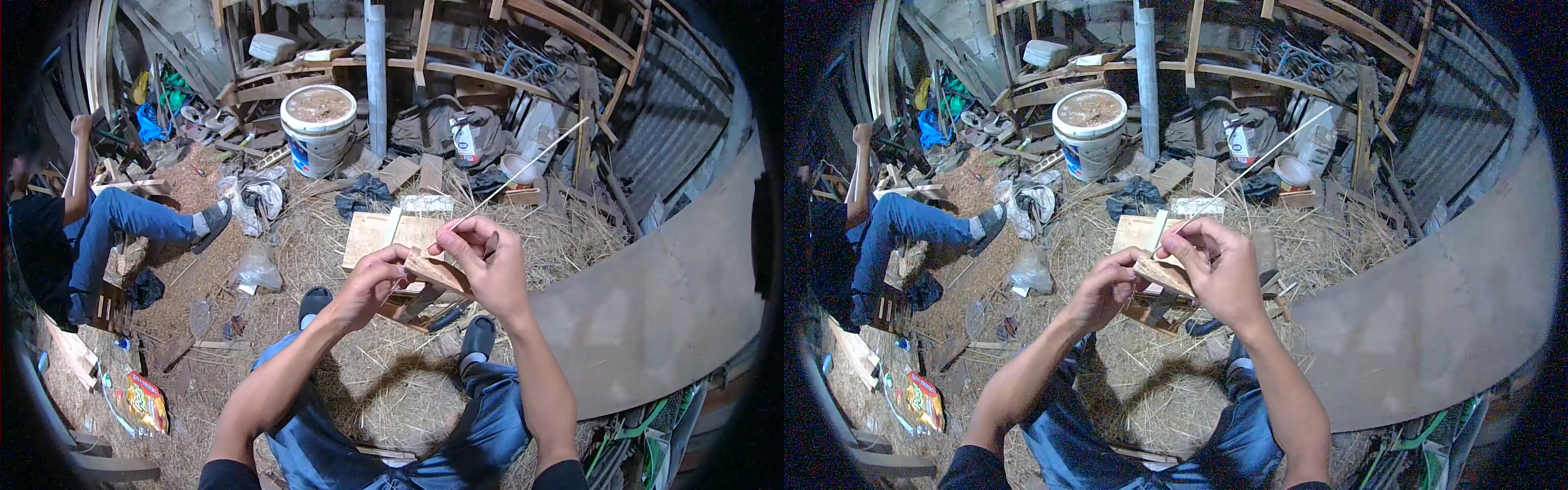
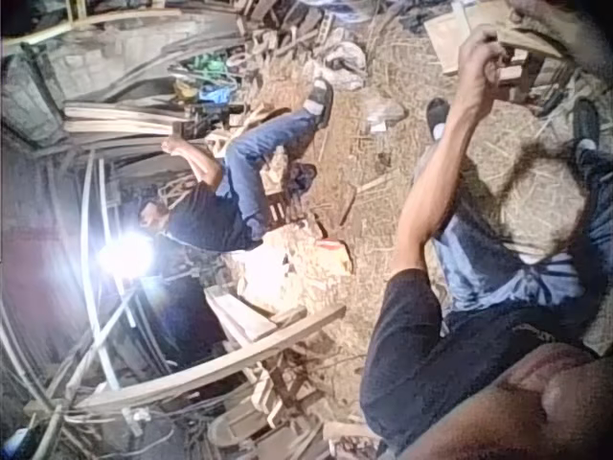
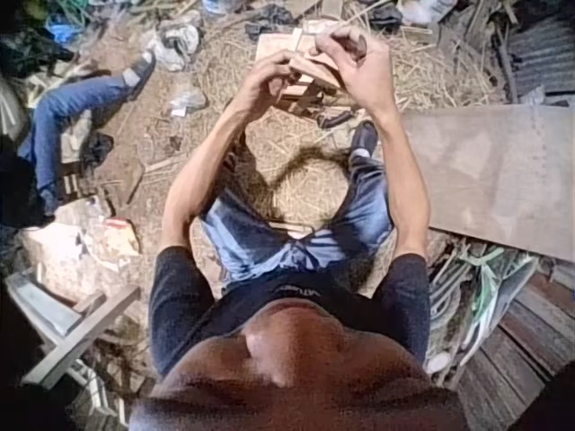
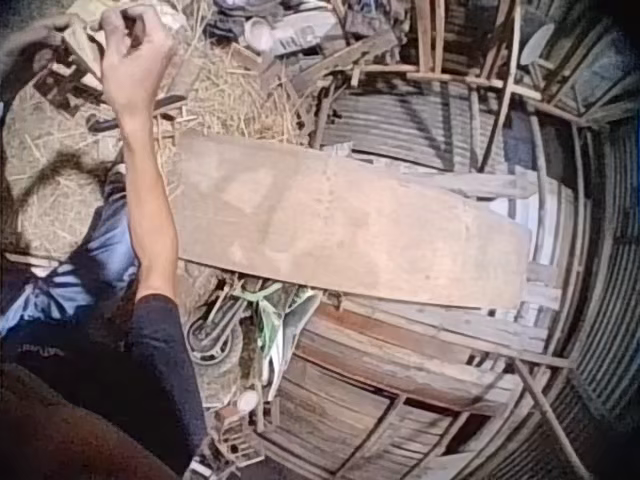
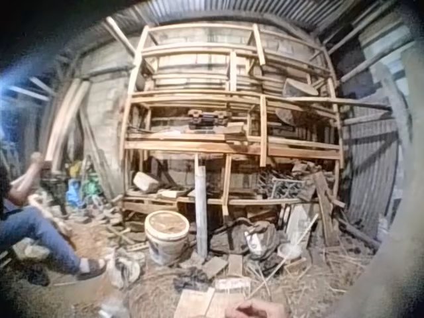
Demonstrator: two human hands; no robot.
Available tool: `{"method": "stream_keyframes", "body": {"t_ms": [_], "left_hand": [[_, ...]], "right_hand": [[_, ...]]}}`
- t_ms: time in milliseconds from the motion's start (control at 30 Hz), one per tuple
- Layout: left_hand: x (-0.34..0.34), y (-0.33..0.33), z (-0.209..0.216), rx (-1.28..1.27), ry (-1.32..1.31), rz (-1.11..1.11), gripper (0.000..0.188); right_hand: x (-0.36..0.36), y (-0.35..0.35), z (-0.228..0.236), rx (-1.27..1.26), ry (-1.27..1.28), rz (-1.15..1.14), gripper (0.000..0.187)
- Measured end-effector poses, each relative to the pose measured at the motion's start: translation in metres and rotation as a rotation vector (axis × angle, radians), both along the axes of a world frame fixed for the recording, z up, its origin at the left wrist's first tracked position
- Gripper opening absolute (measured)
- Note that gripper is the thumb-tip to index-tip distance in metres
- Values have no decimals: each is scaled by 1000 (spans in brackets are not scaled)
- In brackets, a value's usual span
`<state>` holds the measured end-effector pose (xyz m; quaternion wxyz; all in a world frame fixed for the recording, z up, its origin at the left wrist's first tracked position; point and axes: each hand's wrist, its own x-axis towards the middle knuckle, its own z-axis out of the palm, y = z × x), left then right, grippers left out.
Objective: The person assembles a small wooden reel or wheel by inserting thin slats and rods into a circular frame and uses a knife to shave and trim wooden components.
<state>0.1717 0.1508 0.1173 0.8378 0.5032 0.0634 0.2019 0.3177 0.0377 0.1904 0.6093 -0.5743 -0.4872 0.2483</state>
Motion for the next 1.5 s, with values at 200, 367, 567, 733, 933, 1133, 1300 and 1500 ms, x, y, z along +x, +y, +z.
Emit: {"method": "stream_keyframes", "body": {"t_ms": [200,367,567,733,933,1133,1300,1500], "left_hand": [[3,-5,5,47,1,110,29],[-1,-8,10,-101,-62,150,22],[-3,0,-1,92,-82,201,23],[-3,-2,2,119,-81,250,23],[-2,-4,5,116,-127,238,23],[-2,-5,6,113,-120,245,22],[-2,-5,6,102,-109,253,22],[-2,-5,6,117,-94,261,21]], "right_hand": [[-6,1,2,88,-109,-11,13],[4,-1,-3,111,-194,-128,11],[-8,4,-2,149,-20,-68,12],[-2,-2,0,59,-148,-11,13],[-4,-1,-1,58,-231,-35,13],[-5,-1,-3,16,-194,-45,14],[0,-4,-1,-81,-230,6,12],[-1,2,-11,39,-178,-35,13]]}}
